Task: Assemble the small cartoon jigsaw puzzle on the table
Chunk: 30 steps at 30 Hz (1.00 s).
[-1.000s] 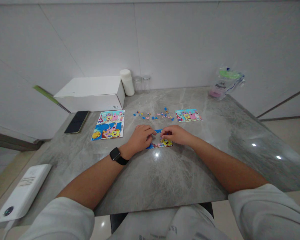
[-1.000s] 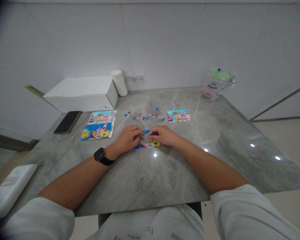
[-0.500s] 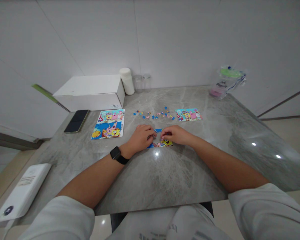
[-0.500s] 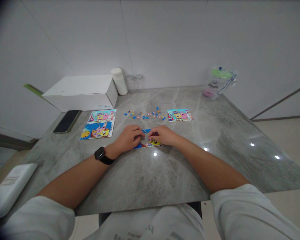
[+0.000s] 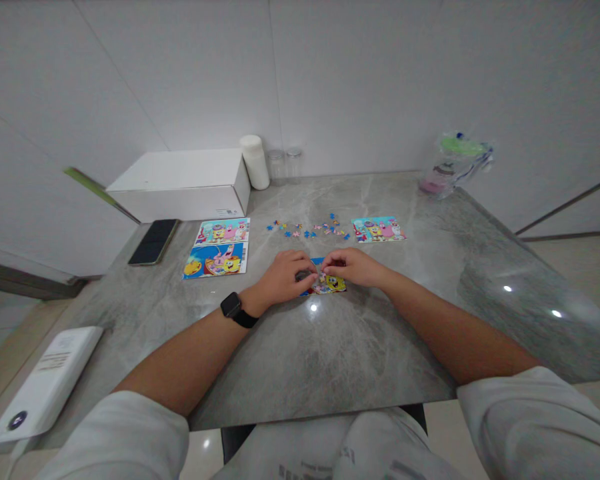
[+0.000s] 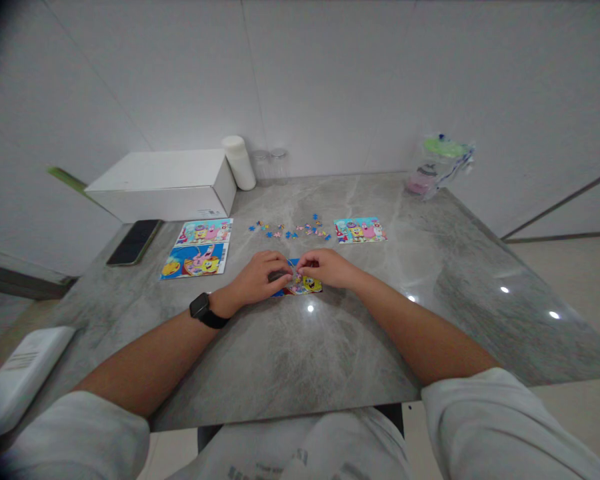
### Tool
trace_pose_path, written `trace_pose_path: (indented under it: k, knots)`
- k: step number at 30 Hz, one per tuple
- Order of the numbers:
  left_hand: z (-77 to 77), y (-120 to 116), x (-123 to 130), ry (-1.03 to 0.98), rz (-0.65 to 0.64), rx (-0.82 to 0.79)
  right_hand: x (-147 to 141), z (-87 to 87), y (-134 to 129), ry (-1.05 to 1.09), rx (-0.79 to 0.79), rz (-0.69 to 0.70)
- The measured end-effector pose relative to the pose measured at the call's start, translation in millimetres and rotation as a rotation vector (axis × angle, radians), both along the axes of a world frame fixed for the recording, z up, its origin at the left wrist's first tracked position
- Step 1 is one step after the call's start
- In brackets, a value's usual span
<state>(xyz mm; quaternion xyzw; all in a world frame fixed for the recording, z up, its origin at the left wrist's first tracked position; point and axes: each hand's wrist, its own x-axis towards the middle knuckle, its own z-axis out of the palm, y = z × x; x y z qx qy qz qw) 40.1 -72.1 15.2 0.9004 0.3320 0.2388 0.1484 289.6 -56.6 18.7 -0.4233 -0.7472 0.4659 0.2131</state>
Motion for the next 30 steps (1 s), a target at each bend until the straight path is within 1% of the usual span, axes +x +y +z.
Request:
trace_pose_path:
  k: [4, 8, 12, 17, 19, 24, 27, 30]
  knots:
    - [0.9, -1, 3, -0.080, -0.040, -0.064, -3, 1.6, -1, 0.089, -0.073, -0.005]
    - [-1.4, 0, 5, -0.121, -0.038, -0.107, -6, 2.4, -3, 0.137, -0.089, -0.002]
    - [-5.2, 3, 4, -0.149, -0.010, -0.125, -8, 0.7, -4, 0.133, -0.015, -0.039]
    - [-10.7, 4, 4, -0.135, 0.033, -0.102, -9, -3.8, -5, 0.031, 0.121, -0.068]
    - [-11.6, 4, 3, -0.106, 0.082, -0.089, -9, -5.8, -4, -0.031, 0.197, -0.105]
    - [-8.0, 9, -2, -0.034, 0.288, -0.039, 0, -8.8, 5, -0.131, 0.355, -0.266]
    - [-5.1, 20, -13, -0.007, 0.433, 0.011, 8, -10.8, 11, -0.171, 0.431, -0.349]
    - [-5.4, 34, -26, 0.053, 0.582, 0.018, 15, -14.8, 15, -0.215, 0.499, -0.373]
